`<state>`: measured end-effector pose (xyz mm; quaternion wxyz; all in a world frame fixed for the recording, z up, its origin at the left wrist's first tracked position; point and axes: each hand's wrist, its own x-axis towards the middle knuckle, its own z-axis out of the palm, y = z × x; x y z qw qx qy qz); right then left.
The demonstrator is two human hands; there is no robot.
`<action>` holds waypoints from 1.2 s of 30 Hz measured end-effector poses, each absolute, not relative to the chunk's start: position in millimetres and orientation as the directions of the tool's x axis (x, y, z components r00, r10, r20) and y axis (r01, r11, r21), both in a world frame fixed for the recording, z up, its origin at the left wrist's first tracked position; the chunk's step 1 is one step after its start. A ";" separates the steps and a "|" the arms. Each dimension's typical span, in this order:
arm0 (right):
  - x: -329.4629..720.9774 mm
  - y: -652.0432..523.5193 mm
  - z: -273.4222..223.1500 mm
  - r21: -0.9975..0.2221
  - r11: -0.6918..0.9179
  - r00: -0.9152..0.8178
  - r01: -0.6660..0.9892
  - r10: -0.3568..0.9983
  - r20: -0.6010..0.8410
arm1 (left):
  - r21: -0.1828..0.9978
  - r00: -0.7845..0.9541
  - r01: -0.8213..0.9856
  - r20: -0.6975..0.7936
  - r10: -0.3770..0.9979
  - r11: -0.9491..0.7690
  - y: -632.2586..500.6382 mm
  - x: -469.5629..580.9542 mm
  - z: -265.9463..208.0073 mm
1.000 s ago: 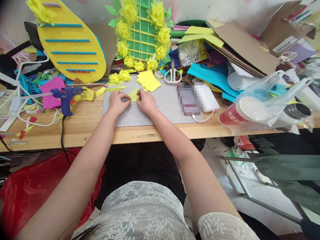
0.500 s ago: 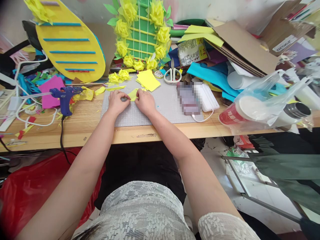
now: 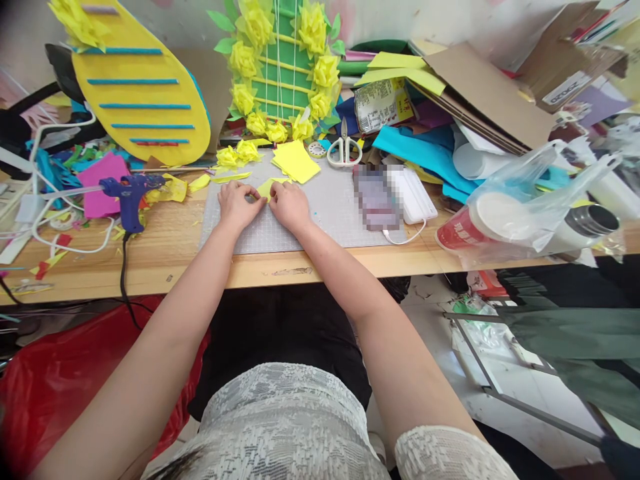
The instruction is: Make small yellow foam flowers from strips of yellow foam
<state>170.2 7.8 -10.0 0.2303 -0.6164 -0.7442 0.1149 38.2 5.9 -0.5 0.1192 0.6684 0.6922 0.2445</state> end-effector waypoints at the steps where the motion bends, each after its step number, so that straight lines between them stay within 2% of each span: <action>1: 170.2 7.7 -9.7 -0.456 0.213 -0.132 0.864 0.970 0.202 | 0.495 -0.074 0.869 0.164 0.984 -0.017 5.3 38.5 -0.4; 17: 167.7 2.1 -7.2 -0.386 0.214 -0.153 0.897 0.971 0.183 | 0.488 -0.026 0.870 0.195 0.980 -0.074 5.6 43.1 -2.8; 29: 173.7 6.9 -16.6 -0.454 0.236 -0.152 0.859 0.965 0.214 | 0.552 -0.012 0.825 0.232 0.973 -0.122 13.1 33.4 -9.7; 33: 179.6 5.2 -15.9 -0.518 0.267 -0.181 0.813 0.960 0.212 | 0.614 0.033 0.772 0.222 0.975 -0.166 21.2 23.0 -11.6; 36: 184.3 4.1 -14.8 -0.586 0.279 -0.161 0.761 0.956 0.247 | 0.605 0.059 0.771 0.241 0.969 -0.197 24.0 17.9 -11.5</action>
